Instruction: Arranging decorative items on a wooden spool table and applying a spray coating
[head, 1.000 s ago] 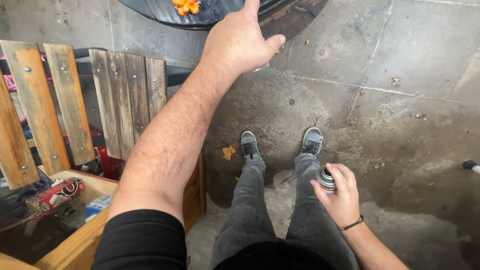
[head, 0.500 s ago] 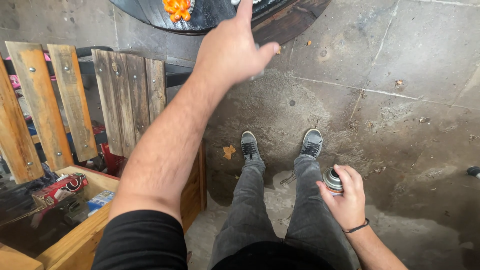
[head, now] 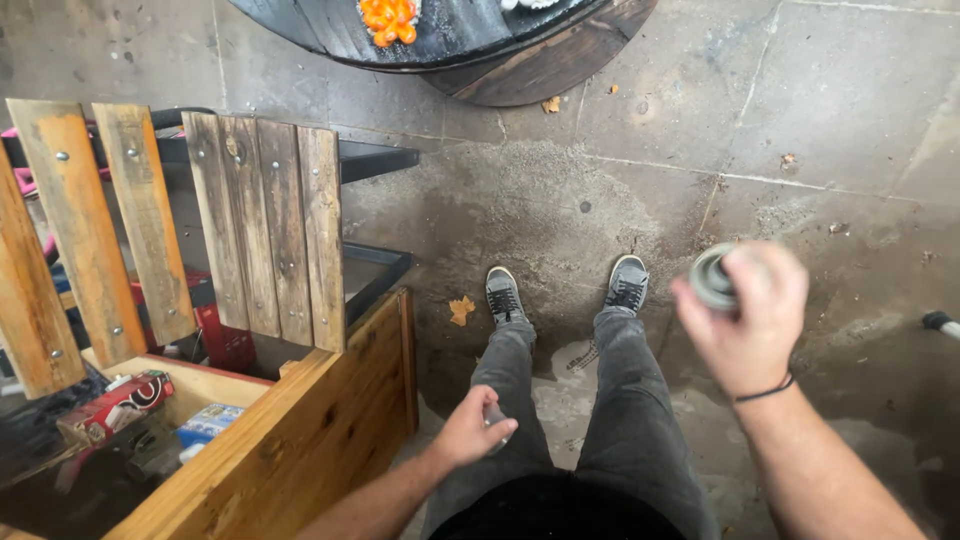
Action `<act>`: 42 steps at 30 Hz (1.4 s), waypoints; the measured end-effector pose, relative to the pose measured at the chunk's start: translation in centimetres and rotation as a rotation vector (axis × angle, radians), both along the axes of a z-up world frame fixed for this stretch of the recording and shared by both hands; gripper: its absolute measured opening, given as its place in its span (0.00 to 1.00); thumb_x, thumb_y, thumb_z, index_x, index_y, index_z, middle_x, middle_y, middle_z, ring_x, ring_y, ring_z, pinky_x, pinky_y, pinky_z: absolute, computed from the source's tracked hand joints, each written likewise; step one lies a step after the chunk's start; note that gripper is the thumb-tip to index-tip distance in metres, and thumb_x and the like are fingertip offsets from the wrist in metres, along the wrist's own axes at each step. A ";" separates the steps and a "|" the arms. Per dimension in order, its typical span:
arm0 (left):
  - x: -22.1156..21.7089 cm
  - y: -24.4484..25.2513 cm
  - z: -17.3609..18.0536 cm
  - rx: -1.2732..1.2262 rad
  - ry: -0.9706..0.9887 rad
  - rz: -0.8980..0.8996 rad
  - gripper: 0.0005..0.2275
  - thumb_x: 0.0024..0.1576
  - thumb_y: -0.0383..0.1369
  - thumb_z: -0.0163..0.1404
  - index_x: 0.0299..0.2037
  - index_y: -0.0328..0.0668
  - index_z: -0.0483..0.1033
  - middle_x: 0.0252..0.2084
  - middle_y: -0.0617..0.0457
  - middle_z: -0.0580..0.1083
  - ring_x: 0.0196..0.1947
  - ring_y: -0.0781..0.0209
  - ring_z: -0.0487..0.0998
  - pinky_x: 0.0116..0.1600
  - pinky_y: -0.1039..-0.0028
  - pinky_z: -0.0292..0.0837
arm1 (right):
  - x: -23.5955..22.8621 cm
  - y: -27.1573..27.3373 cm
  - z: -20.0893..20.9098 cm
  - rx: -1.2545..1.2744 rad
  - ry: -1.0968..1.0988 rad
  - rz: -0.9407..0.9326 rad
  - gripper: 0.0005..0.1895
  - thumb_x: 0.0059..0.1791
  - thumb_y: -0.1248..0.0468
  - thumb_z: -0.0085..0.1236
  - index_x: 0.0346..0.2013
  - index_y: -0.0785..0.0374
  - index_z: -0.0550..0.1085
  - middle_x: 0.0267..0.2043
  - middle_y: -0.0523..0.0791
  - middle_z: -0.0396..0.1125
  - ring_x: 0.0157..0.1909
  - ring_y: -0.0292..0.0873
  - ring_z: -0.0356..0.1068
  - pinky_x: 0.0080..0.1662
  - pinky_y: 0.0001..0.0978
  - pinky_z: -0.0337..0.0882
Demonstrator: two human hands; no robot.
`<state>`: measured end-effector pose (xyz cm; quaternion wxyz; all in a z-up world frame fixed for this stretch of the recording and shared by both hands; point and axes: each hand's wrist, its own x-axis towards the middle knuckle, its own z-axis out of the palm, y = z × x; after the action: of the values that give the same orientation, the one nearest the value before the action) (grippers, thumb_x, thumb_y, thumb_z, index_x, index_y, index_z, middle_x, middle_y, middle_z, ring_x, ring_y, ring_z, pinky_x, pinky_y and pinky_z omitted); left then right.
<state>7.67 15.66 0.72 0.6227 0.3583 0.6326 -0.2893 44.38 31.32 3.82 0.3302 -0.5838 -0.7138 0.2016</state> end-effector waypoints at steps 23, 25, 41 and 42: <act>-11.9 -11.2 -11.6 0.185 -0.424 0.105 0.42 0.45 0.44 0.69 0.69 0.49 0.58 0.64 0.47 0.59 0.60 0.64 0.67 0.49 0.74 0.77 | -21.0 6.3 3.6 0.192 -0.062 -0.445 0.35 0.52 0.66 0.76 0.66 0.59 0.63 0.58 0.55 0.57 0.60 0.58 0.62 0.64 0.52 0.65; -12.3 -11.6 -11.6 0.189 -0.426 0.110 0.42 0.44 0.44 0.69 0.68 0.50 0.59 0.64 0.47 0.59 0.57 0.64 0.70 0.48 0.74 0.77 | -22.4 5.6 3.5 0.160 -0.068 -0.403 0.35 0.50 0.68 0.77 0.65 0.58 0.64 0.58 0.55 0.57 0.59 0.57 0.63 0.62 0.52 0.67; -12.3 -11.2 -11.3 0.143 -0.425 0.135 0.41 0.46 0.45 0.66 0.69 0.52 0.57 0.65 0.49 0.58 0.61 0.63 0.66 0.48 0.73 0.76 | -22.8 4.4 2.9 0.153 -0.114 -0.341 0.39 0.48 0.67 0.80 0.66 0.58 0.63 0.59 0.56 0.56 0.60 0.58 0.62 0.61 0.56 0.69; -12.1 -10.9 -11.0 0.142 -0.424 0.134 0.41 0.46 0.45 0.66 0.69 0.52 0.57 0.65 0.49 0.58 0.61 0.63 0.66 0.48 0.73 0.76 | -22.5 4.4 3.2 0.151 -0.114 -0.341 0.39 0.48 0.67 0.80 0.66 0.58 0.63 0.59 0.56 0.56 0.60 0.58 0.62 0.61 0.56 0.69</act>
<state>-4.43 4.74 -10.32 0.7329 0.4109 0.5287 -0.1203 21.92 35.68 7.01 0.3617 -0.6802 -0.6352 0.0552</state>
